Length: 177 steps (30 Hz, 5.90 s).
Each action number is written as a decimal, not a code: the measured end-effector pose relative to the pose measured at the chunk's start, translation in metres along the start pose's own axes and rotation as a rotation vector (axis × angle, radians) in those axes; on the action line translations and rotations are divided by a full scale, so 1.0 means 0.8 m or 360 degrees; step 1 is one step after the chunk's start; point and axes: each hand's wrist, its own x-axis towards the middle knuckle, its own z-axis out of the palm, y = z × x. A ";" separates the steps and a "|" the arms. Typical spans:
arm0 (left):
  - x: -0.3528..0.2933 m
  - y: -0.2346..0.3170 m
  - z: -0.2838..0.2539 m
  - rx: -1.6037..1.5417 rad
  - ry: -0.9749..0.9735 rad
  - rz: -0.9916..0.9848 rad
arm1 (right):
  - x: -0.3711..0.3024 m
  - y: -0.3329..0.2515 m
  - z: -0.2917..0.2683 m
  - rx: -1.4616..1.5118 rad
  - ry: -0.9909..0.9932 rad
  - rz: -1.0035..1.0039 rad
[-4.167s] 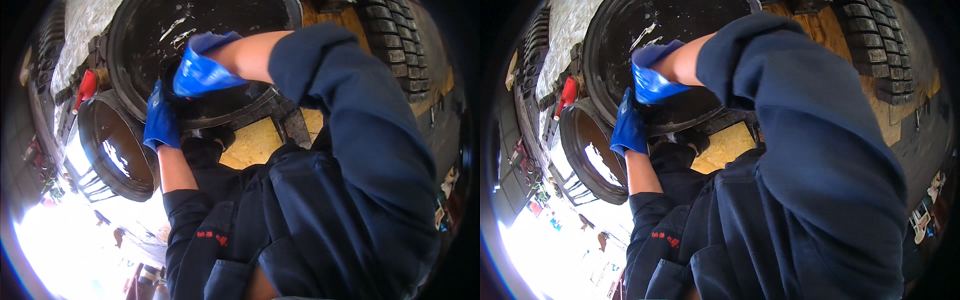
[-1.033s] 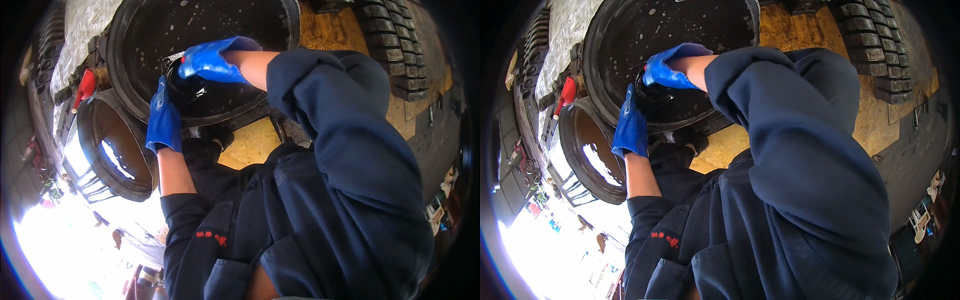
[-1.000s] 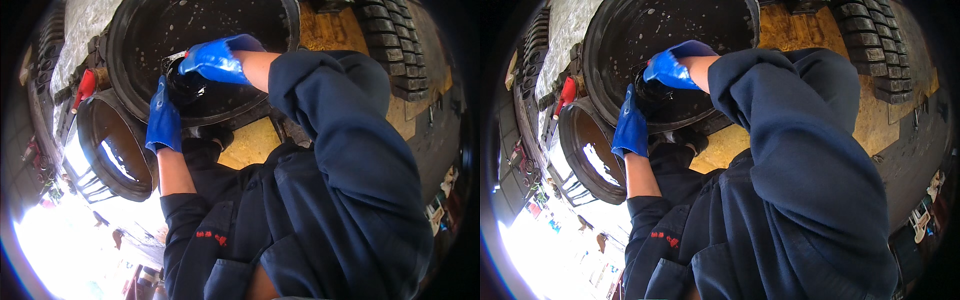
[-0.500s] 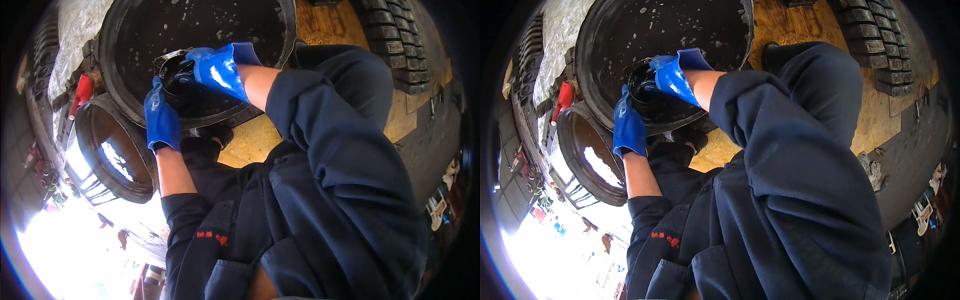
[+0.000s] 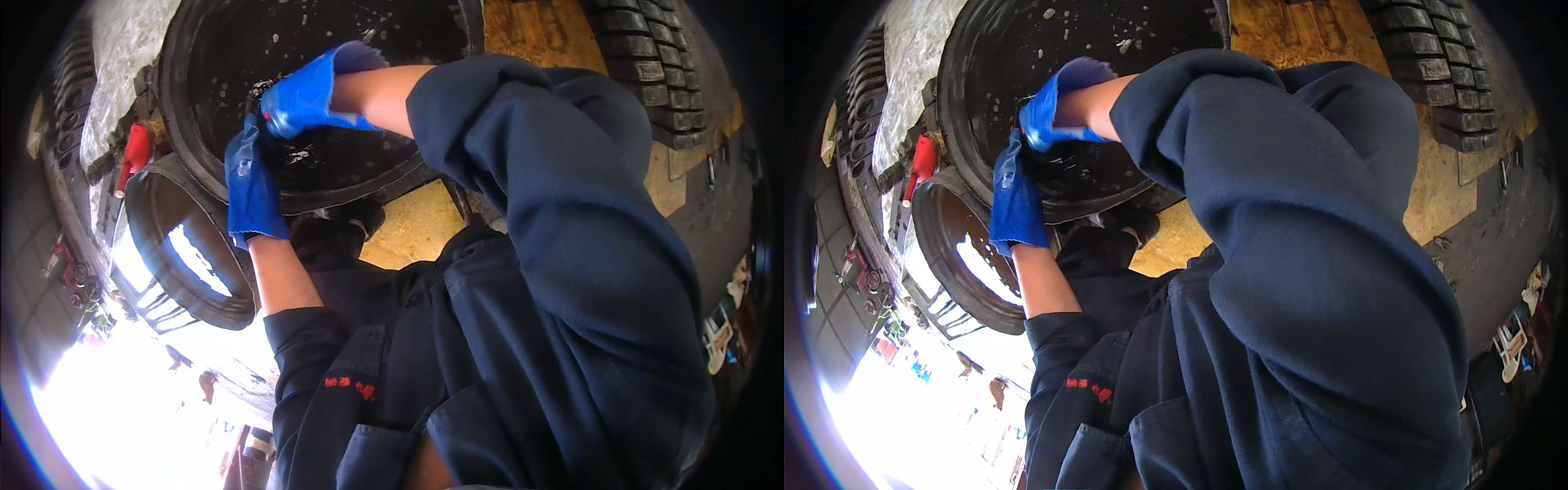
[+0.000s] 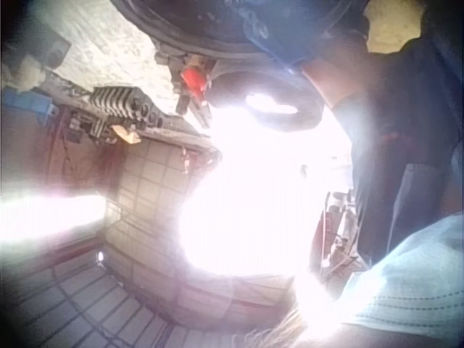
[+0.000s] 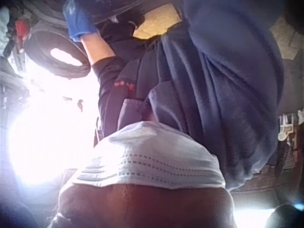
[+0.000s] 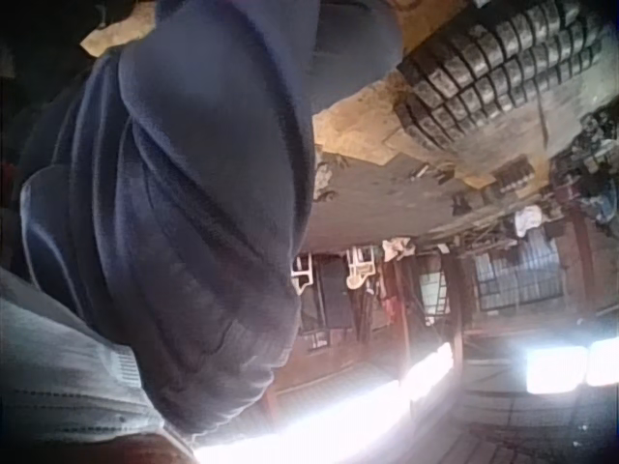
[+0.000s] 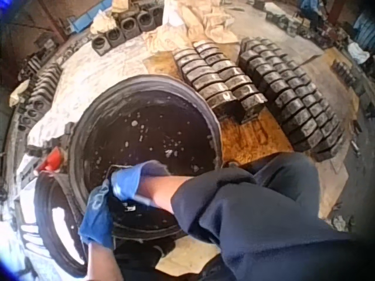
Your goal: The person scrubs metal parts with a brush and blue gloves, dipping them into a bucket of liquid and wiping them clean. They handle multiple parts, turning them over and scrubbing different sides.
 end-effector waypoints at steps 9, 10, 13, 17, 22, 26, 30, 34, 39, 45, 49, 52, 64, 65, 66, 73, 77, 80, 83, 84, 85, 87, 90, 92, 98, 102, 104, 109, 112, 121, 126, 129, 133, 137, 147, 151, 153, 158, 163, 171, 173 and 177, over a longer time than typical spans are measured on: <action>-0.035 0.045 0.024 0.0557 0.0068 0.0256 | 0.051 0.054 0.065 -0.0607 -0.0431 -0.0657; -0.037 0.053 0.030 0.0364 0.0042 0.0016 | 0.052 0.060 0.066 -0.0630 -0.0453 -0.0749; -0.039 0.052 0.033 0.0349 0.0026 0.0062 | 0.059 0.060 0.063 -0.0665 -0.0498 -0.0838; -0.035 0.045 0.033 0.0241 0.0096 0.0017 | 0.061 0.056 0.075 -0.0621 -0.0361 -0.0746; -0.028 0.024 0.021 0.0189 0.0044 0.0052 | 0.068 0.040 0.107 -0.0798 -0.0275 -0.0345; -0.031 0.033 0.023 0.0270 0.0035 0.0087 | 0.055 0.030 0.104 -0.0740 -0.0232 -0.0176; -0.031 0.035 0.021 0.0192 0.0055 -0.0027 | 0.050 0.046 0.093 -0.0290 -0.0101 -0.0271; -0.028 0.032 0.019 -0.0037 0.0022 -0.0146 | 0.044 0.040 0.065 0.0295 -0.0202 0.0025; -0.031 0.036 0.021 0.0645 -0.0120 0.0386 | 0.024 0.082 0.054 0.0135 0.0214 -0.0328; -0.018 0.006 -0.003 0.0889 -0.0201 0.0555 | 0.020 0.065 0.109 0.0301 0.0710 0.0326; -0.021 0.022 0.024 0.0115 -0.0078 0.0074 | 0.024 0.091 0.125 0.0537 0.0669 0.0376; -0.022 0.016 0.015 0.0337 -0.0058 0.0185 | 0.026 0.082 0.088 0.0449 0.0387 0.0161; -0.026 0.035 0.007 0.1208 -0.0176 0.0500 | 0.069 0.045 0.032 0.0075 -0.0572 -0.0168; -0.023 0.039 0.028 0.1249 -0.0254 0.0434 | 0.070 0.063 0.047 -0.0161 -0.0476 -0.0200; -0.036 0.043 0.037 0.0940 -0.0171 0.0383 | 0.072 0.062 0.057 -0.0350 -0.0440 -0.0275; -0.035 0.034 0.023 0.0328 0.0008 0.0199 | 0.068 0.072 0.079 -0.0644 -0.0327 -0.1005; -0.046 0.055 0.034 0.0629 -0.0058 0.0237 | 0.067 0.047 0.054 -0.0435 -0.0527 -0.0665; -0.046 0.050 0.038 0.0417 0.0105 0.0319 | 0.080 0.068 0.092 -0.0447 -0.0493 -0.0356; -0.039 0.056 0.035 0.0401 -0.0055 0.0302 | 0.087 0.075 0.109 -0.0708 -0.0109 -0.0468; -0.037 0.051 0.033 0.0191 -0.0027 0.0121 | 0.082 0.060 0.113 -0.0639 -0.0060 -0.0285; -0.035 0.047 0.030 -0.0020 0.0002 -0.0060 | 0.084 0.046 0.109 -0.0788 -0.0194 -0.0208; -0.044 0.059 0.041 0.0090 -0.0032 0.0004 | 0.073 0.026 0.096 -0.0942 -0.0346 -0.0015; -0.042 0.054 0.040 0.0141 -0.0002 0.0058 | 0.064 0.031 0.085 -0.0379 -0.0269 0.0192; -0.031 0.038 0.031 0.0082 0.0048 0.0046 | 0.074 0.045 0.078 -0.0316 -0.0252 0.0065; -0.022 0.033 0.026 -0.0223 -0.0167 -0.0115 | 0.024 0.049 0.049 0.1057 0.0055 0.0443; -0.033 0.040 0.030 0.0288 -0.0162 0.0088 | 0.056 0.136 0.109 0.0806 0.0427 -0.0331; -0.033 0.030 0.013 0.0519 -0.0142 0.0149 | 0.054 0.123 0.115 0.0475 0.0561 -0.0142; -0.032 0.025 0.018 0.0691 0.0001 0.0464 | 0.038 0.096 0.108 0.0202 0.0621 0.0169; -0.037 0.038 0.032 0.0517 -0.0030 0.0308 | 0.029 0.090 0.068 -0.0130 0.0348 -0.0133; -0.017 0.025 0.021 0.0130 -0.0075 -0.0005 | 0.027 0.022 0.013 0.0313 -0.0164 0.0056; -0.022 0.036 0.024 0.0097 -0.0058 -0.0057 | 0.038 0.034 0.032 -0.0226 -0.0291 -0.0367; -0.033 0.039 0.034 0.0110 0.0006 0.0097 | 0.040 0.049 0.046 -0.0560 -0.0256 -0.0795; -0.038 0.049 0.032 0.0223 0.0028 0.0139 | 0.085 0.086 0.091 -0.1141 -0.0507 -0.1003; -0.032 0.043 0.023 0.0355 -0.0024 0.0106 | 0.078 0.048 0.058 -0.1066 -0.0576 -0.0984; -0.032 0.052 0.036 0.0216 0.0063 0.0001 | 0.070 0.044 0.076 -0.0688 -0.0253 -0.0146; -0.034 0.049 0.036 0.0180 0.0020 0.0077 | 0.072 0.076 0.067 0.0139 -0.0132 0.0193; -0.028 0.039 0.028 0.0180 -0.0004 0.0154 | 0.067 0.073 0.080 0.0942 -0.0031 0.0550; -0.016 0.026 0.027 0.0022 -0.0005 -0.0098 | 0.042 0.119 0.107 -0.0066 0.0822 -0.0234; -0.027 0.034 0.029 0.0165 0.0221 -0.0070 | 0.021 0.078 0.084 0.0323 0.0556 0.0601; -0.005 0.011 0.011 -0.0021 0.0003 -0.0074 | 0.019 0.045 0.036 -0.0045 0.0106 -0.0158; -0.006 0.010 0.009 -0.0080 -0.0055 -0.0140 | 0.030 0.011 0.018 0.0041 -0.0046 0.0188; -0.017 0.037 0.026 0.0141 0.0065 -0.0144 | 0.065 0.024 0.063 -0.0329 -0.0226 0.0242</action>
